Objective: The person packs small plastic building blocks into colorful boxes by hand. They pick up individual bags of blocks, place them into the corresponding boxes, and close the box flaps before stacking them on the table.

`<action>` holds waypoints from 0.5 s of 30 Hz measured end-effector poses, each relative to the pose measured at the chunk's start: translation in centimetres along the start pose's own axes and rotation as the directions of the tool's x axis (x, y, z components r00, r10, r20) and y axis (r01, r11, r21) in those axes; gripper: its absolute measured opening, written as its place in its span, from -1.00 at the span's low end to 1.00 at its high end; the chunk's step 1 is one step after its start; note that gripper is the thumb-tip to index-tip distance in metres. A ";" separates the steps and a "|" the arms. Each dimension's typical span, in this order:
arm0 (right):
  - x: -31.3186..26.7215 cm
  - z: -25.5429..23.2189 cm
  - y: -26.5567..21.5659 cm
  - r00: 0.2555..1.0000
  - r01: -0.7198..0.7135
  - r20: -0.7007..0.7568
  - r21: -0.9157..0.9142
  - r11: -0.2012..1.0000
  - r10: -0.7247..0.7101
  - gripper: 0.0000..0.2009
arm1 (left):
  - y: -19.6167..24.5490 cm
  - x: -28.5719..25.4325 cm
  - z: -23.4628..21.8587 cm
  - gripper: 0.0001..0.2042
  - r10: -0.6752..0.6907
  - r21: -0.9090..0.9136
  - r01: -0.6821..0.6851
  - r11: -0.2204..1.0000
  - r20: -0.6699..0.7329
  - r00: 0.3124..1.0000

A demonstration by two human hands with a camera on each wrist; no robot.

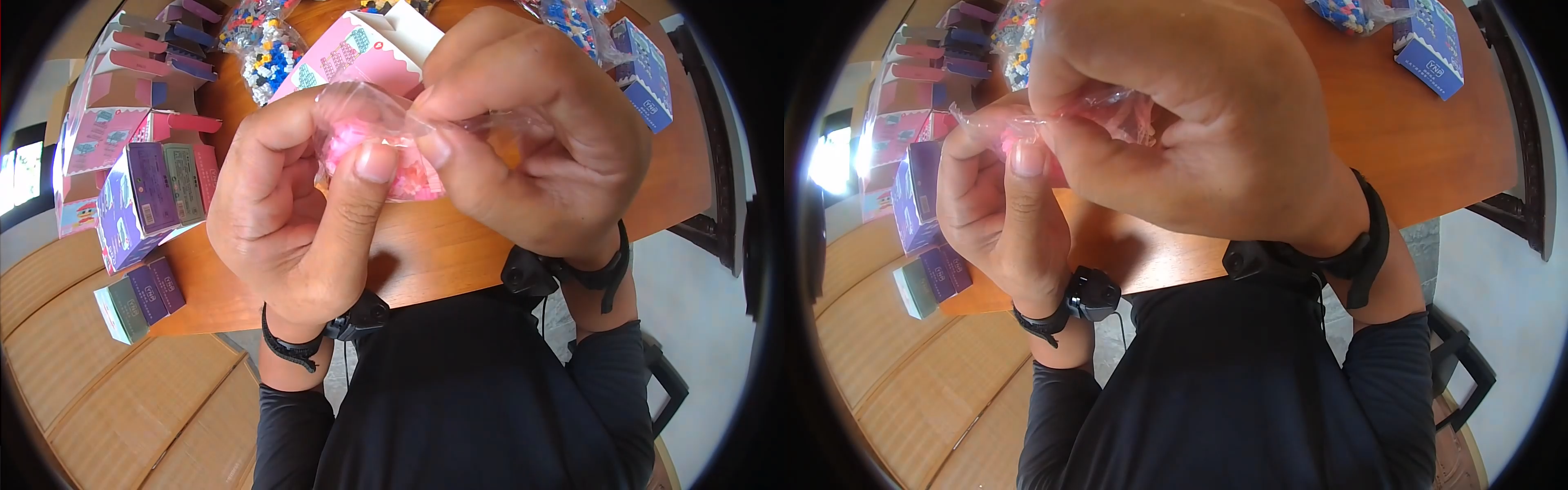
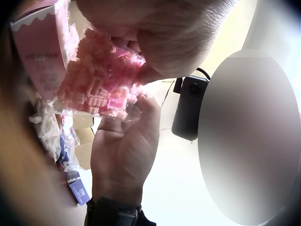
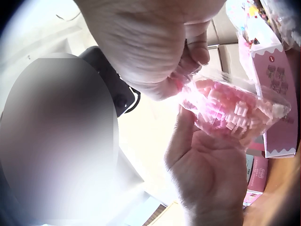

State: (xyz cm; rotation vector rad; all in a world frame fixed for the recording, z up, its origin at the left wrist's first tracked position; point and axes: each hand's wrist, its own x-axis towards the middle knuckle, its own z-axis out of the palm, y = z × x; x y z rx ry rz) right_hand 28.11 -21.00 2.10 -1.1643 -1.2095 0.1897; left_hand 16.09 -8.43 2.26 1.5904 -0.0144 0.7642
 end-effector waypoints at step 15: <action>-0.2 -0.3 0.3 1.000 0.003 0.023 -0.041 0.999 -0.002 -0.86 | -0.2 -0.4 0.4 -0.83 -0.063 -0.044 0.062 0.997 -0.022 0.998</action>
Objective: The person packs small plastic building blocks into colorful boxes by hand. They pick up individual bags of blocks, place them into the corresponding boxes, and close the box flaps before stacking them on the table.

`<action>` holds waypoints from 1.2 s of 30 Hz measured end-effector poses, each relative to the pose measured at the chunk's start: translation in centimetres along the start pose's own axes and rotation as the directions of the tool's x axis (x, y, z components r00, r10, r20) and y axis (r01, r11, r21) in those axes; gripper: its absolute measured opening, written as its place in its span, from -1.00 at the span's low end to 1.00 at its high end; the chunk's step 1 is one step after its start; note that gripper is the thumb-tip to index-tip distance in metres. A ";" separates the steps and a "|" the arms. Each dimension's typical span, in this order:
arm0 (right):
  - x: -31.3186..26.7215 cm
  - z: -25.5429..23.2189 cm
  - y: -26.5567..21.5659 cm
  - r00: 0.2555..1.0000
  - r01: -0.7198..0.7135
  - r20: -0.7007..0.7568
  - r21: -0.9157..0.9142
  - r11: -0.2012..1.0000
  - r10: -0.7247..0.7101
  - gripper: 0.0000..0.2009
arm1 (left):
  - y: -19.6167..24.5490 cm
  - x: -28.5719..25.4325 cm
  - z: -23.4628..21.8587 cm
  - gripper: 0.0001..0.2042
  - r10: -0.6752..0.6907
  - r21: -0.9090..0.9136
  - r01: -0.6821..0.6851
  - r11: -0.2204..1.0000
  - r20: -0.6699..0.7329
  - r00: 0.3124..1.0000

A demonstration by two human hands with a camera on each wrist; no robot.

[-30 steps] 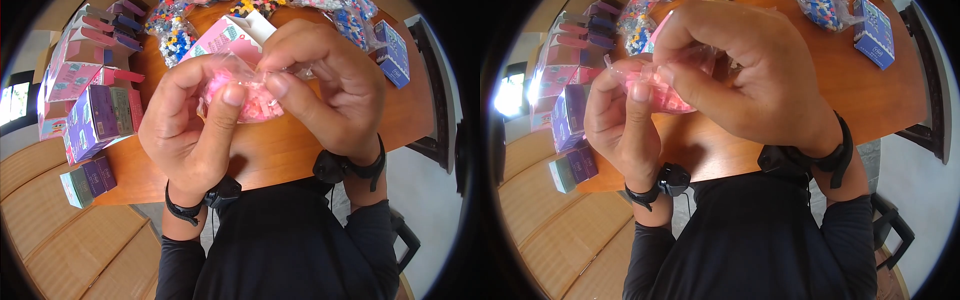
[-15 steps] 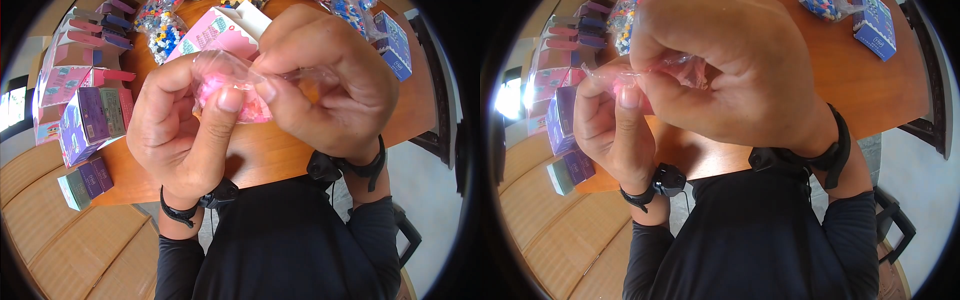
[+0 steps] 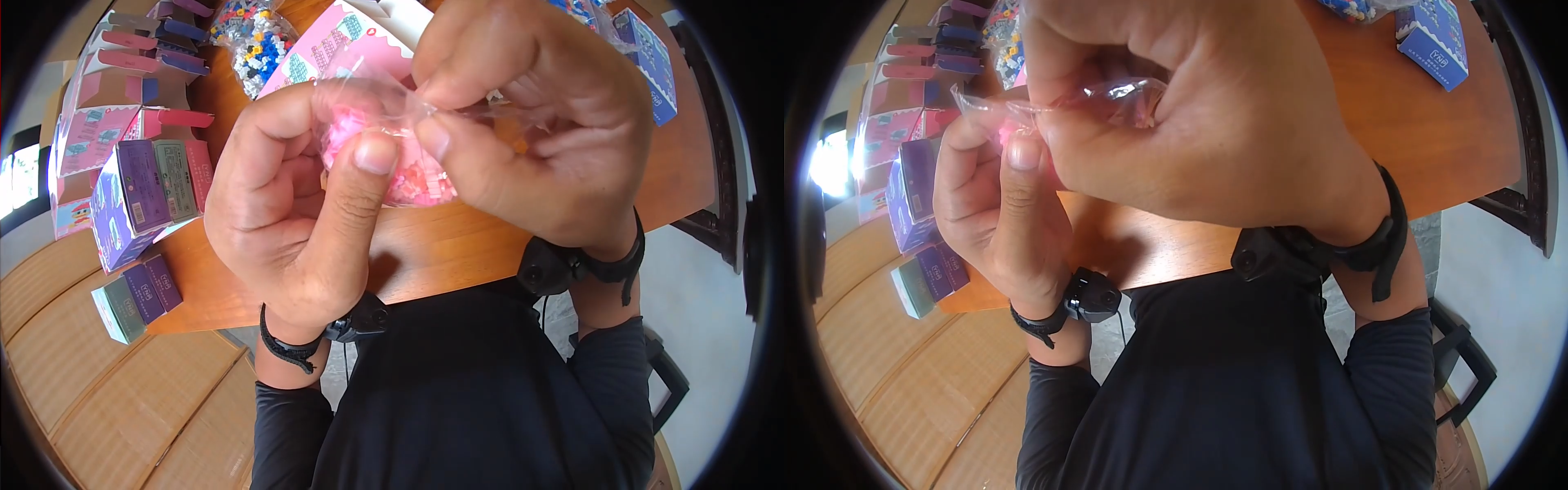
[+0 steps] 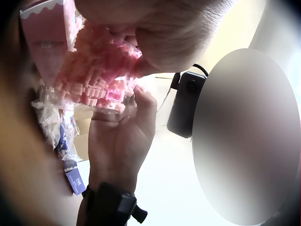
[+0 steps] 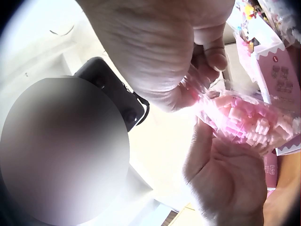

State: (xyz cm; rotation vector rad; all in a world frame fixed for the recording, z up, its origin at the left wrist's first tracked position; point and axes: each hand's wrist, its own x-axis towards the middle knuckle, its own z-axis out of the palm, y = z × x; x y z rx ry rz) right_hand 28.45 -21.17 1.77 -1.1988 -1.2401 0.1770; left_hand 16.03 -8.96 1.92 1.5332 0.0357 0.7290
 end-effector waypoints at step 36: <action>0.0 0.1 2.7 1.000 0.024 -0.006 0.147 0.989 -0.023 -0.92 | 1.1 0.4 -0.1 -0.82 -0.126 -0.178 0.128 0.976 0.025 0.992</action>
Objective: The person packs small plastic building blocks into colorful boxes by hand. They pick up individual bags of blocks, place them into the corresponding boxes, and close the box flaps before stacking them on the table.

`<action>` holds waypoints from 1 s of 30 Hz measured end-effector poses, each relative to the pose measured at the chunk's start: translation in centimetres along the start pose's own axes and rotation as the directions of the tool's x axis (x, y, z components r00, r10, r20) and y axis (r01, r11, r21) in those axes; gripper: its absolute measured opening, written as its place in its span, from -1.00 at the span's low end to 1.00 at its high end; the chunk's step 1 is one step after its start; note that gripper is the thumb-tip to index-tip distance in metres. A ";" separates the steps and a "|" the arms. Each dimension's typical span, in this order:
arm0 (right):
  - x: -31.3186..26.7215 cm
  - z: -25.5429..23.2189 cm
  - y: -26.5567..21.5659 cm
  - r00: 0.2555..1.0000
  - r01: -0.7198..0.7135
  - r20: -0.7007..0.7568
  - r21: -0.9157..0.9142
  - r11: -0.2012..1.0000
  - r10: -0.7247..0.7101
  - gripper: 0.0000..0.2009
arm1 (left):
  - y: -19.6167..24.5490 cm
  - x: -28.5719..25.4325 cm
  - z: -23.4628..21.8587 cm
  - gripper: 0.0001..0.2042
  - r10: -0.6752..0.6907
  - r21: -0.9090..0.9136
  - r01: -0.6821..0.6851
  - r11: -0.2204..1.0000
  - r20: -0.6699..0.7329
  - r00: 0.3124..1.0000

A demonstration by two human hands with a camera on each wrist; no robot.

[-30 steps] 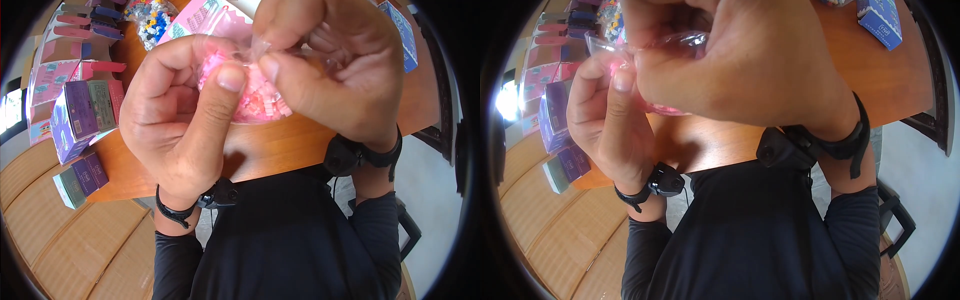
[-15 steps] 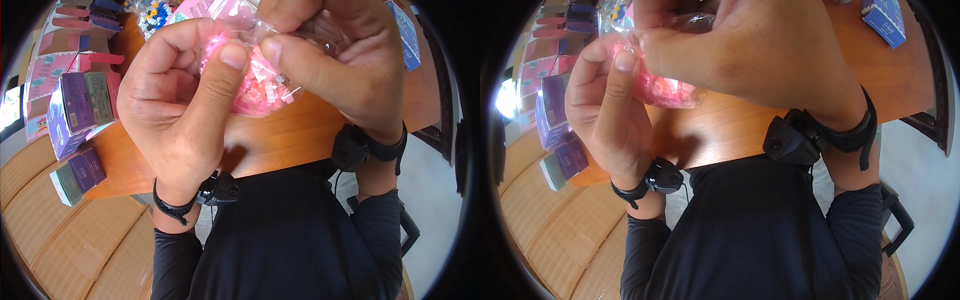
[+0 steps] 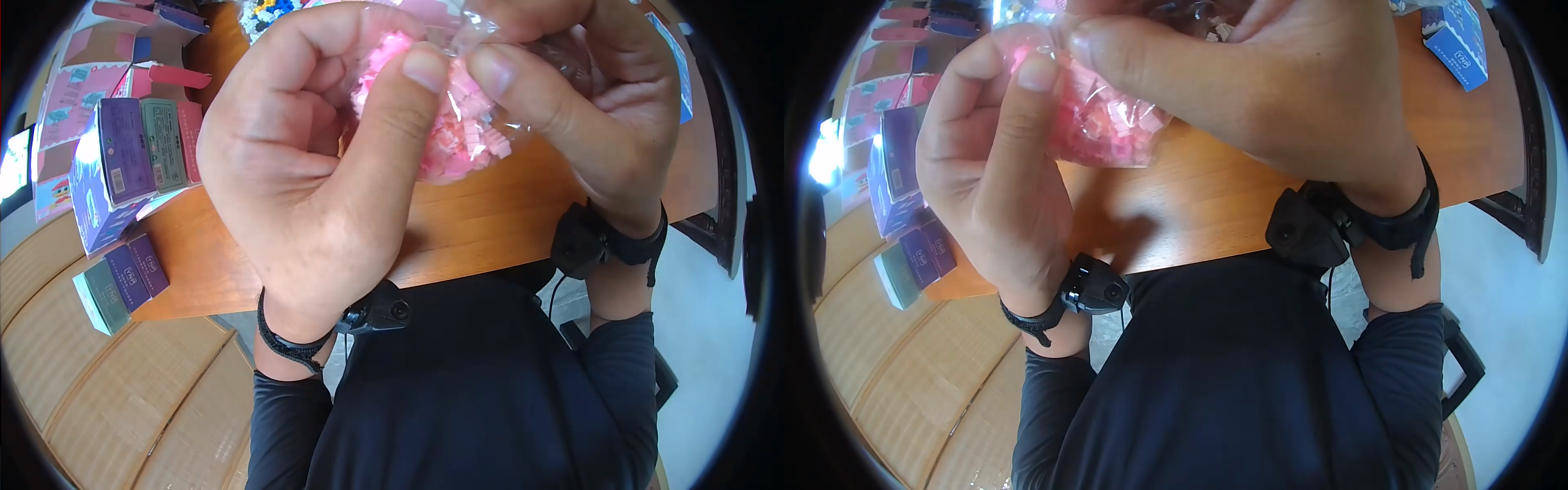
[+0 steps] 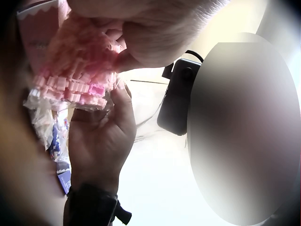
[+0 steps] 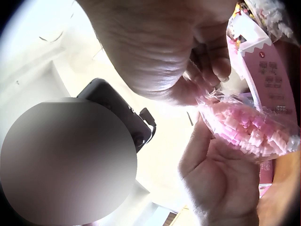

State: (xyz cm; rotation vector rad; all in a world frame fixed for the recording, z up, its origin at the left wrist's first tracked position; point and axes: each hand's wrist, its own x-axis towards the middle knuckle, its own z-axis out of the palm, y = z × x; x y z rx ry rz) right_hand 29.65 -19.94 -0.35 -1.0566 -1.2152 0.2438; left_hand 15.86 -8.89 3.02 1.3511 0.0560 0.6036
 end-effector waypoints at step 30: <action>-0.1 0.5 -1.5 0.938 -0.301 -0.116 0.203 0.932 0.328 -0.81 | -1.4 0.6 -1.2 -0.83 -0.111 -0.149 0.137 0.979 0.169 0.979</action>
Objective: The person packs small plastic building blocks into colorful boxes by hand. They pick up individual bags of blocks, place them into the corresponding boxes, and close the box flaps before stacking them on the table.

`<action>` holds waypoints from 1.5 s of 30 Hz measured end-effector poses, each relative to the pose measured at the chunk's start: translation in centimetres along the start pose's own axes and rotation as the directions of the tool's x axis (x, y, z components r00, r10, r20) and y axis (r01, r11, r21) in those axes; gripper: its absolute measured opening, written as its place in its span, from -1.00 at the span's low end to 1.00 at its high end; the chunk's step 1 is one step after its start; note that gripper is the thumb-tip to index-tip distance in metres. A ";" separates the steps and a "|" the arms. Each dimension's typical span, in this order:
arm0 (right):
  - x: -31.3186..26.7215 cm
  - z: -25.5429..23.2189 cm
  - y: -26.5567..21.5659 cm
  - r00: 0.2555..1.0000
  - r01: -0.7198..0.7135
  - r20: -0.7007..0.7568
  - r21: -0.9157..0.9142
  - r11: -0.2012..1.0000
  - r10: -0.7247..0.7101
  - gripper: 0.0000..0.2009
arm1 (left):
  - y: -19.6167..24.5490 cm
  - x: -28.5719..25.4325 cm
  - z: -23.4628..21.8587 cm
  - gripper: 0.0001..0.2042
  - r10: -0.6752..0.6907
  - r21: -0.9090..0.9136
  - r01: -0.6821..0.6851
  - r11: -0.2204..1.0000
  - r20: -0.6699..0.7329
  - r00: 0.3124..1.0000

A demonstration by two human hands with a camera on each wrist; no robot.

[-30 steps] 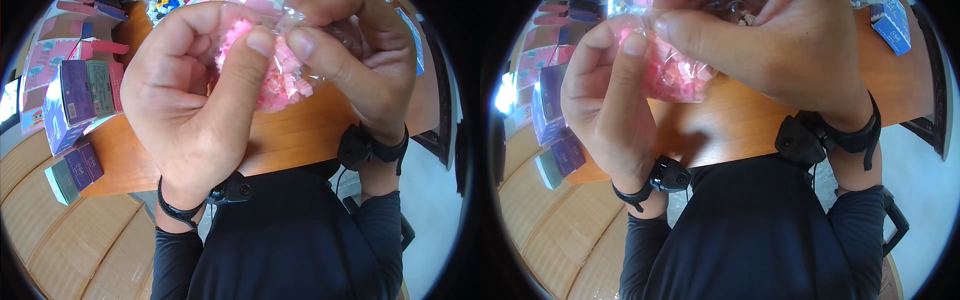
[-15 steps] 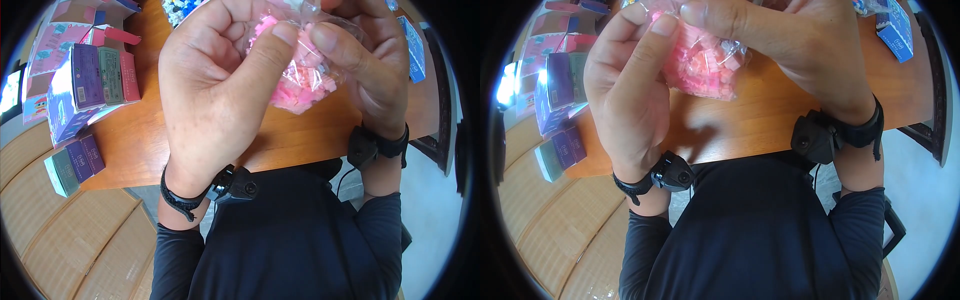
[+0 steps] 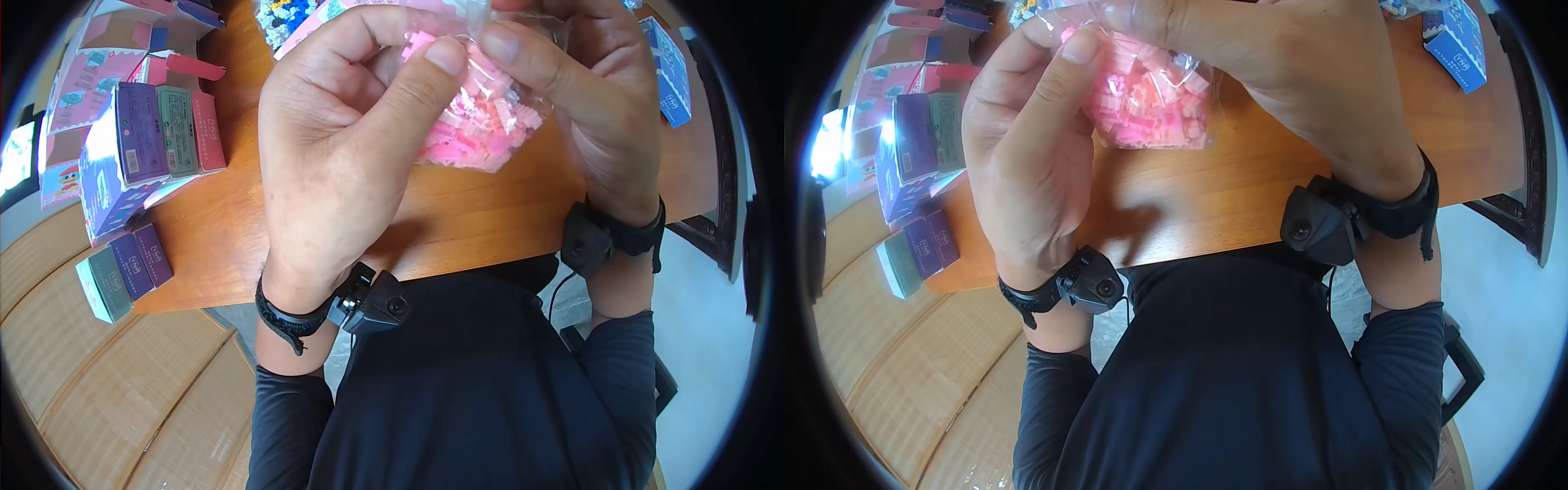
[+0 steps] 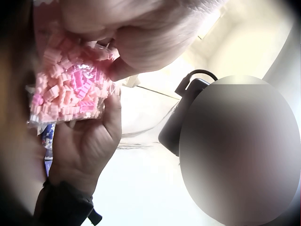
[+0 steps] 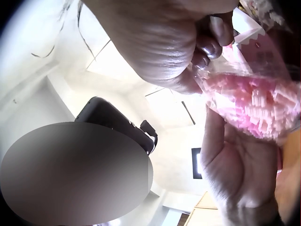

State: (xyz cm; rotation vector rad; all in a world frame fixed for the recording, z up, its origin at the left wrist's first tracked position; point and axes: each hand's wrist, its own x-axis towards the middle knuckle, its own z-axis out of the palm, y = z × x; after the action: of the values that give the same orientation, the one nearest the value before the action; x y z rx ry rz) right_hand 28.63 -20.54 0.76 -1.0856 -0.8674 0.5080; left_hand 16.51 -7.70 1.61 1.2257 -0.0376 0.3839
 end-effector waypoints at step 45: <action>-0.2 0.3 -1.0 0.989 0.041 0.143 0.017 0.999 -0.043 -0.76 | -0.5 -0.5 0.5 -0.77 0.181 0.211 -0.167 0.963 -0.049 0.982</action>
State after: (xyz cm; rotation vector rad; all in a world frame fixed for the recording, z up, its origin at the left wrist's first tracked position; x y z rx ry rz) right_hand 28.21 -20.88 1.70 -1.0249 -1.0094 0.5608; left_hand 16.28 -8.43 1.20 1.4182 -0.0479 0.5944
